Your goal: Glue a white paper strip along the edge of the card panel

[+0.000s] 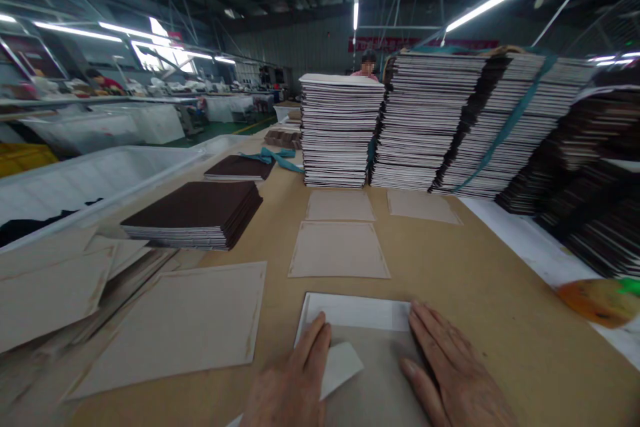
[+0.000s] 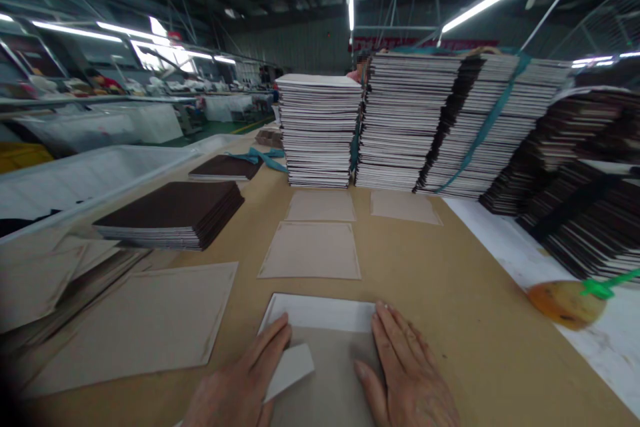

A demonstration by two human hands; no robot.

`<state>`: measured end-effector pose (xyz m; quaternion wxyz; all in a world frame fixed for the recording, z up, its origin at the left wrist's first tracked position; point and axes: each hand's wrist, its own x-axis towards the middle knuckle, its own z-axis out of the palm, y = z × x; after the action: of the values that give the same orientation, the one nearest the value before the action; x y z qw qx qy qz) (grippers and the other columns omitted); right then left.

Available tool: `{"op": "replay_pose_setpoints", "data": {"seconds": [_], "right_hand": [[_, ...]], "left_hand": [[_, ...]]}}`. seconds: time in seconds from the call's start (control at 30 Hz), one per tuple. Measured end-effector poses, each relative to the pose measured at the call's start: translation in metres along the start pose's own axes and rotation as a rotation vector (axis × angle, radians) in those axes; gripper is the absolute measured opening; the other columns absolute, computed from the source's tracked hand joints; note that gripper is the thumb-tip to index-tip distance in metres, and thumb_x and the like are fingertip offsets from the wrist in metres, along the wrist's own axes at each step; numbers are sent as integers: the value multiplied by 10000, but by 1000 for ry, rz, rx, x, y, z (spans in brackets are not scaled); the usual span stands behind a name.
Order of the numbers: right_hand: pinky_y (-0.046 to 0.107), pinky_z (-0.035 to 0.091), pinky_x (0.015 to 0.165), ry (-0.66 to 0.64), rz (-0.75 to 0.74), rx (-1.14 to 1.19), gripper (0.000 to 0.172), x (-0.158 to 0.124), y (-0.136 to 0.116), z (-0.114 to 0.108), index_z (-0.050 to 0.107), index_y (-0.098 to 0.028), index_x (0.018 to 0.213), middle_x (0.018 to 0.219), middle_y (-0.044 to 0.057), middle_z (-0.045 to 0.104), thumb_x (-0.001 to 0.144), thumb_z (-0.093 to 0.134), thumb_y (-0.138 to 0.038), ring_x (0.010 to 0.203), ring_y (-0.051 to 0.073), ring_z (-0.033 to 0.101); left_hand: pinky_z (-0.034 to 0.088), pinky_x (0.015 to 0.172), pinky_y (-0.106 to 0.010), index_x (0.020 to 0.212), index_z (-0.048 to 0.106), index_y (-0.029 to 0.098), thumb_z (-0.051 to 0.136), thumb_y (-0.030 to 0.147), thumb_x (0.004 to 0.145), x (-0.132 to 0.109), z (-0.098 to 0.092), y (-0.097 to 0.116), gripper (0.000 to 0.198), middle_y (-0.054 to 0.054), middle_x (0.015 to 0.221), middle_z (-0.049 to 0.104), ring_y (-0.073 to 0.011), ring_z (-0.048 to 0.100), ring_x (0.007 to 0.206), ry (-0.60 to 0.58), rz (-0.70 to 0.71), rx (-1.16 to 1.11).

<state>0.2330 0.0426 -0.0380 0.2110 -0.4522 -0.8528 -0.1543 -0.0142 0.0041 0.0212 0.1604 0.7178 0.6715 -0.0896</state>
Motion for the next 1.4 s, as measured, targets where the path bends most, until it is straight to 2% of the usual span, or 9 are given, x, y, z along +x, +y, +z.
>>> {"op": "replay_pose_setpoints", "data": {"seconds": [0.13,0.23,0.4,0.6,0.73,0.87,1.07,1.27,1.4], "right_hand": [[522,528,917,11,111,114,441,-2,6,-14,593,-74,1240,1329,145,531,973,380,-353,1199,318,524],[484,495,976,-58,222,201,413,-6,9,-24,580,-110,1263,1331,104,539,996,340,-314,1248,270,482],[562,517,912,-161,32,117,395,-9,6,-29,631,-92,1207,1290,122,567,964,427,-329,1203,342,514],[556,485,955,-214,69,83,414,1,2,-31,584,-89,1267,1345,115,514,975,394,-313,1250,331,467],[561,408,1022,-337,11,148,483,12,-5,-30,455,-134,1383,1450,57,366,963,431,-373,1329,322,349],[550,359,1055,-435,-18,211,479,19,-10,-30,421,-164,1401,1458,45,338,970,423,-372,1328,299,355],[561,411,1013,-411,-41,198,474,16,-10,-28,455,-151,1379,1430,69,383,953,461,-357,1297,318,397],[535,434,1009,-271,-47,201,412,19,-11,-30,538,-140,1320,1391,101,453,949,482,-309,1256,314,460],[527,343,1079,-395,-50,319,522,37,-22,-37,408,-146,1414,1458,76,356,942,494,-351,1334,298,348]], "left_hand": [[492,965,-343,1467,221,177,454,56,725,0,4,0,788,-25,1575,90,-216,542,1192,52,-25,15],[497,948,-346,1459,241,179,423,51,753,0,5,-1,740,-23,1576,79,-203,533,1202,48,-32,28],[482,969,-355,1456,250,186,416,45,751,3,10,-4,738,-10,1570,101,-198,526,1211,52,-9,35],[474,979,-341,1456,256,181,397,54,760,5,18,-9,722,-15,1568,145,-207,501,1239,117,-6,22],[476,966,-338,1456,253,157,413,69,764,3,17,-8,715,-49,1559,187,-202,524,1213,118,-36,-9],[474,971,-336,1453,260,155,402,56,759,4,15,-8,715,-43,1551,218,-201,523,1215,126,-26,-28],[492,956,-336,1414,344,161,407,68,760,6,17,-9,664,-65,1544,243,-206,573,1154,141,-10,-41],[466,992,-315,1352,431,160,384,74,788,2,18,-10,572,-65,1518,300,-197,545,1190,221,-7,-62],[471,992,-334,1399,373,185,403,37,748,1,17,-8,668,-34,1542,253,-195,542,1195,207,28,-48]]}}
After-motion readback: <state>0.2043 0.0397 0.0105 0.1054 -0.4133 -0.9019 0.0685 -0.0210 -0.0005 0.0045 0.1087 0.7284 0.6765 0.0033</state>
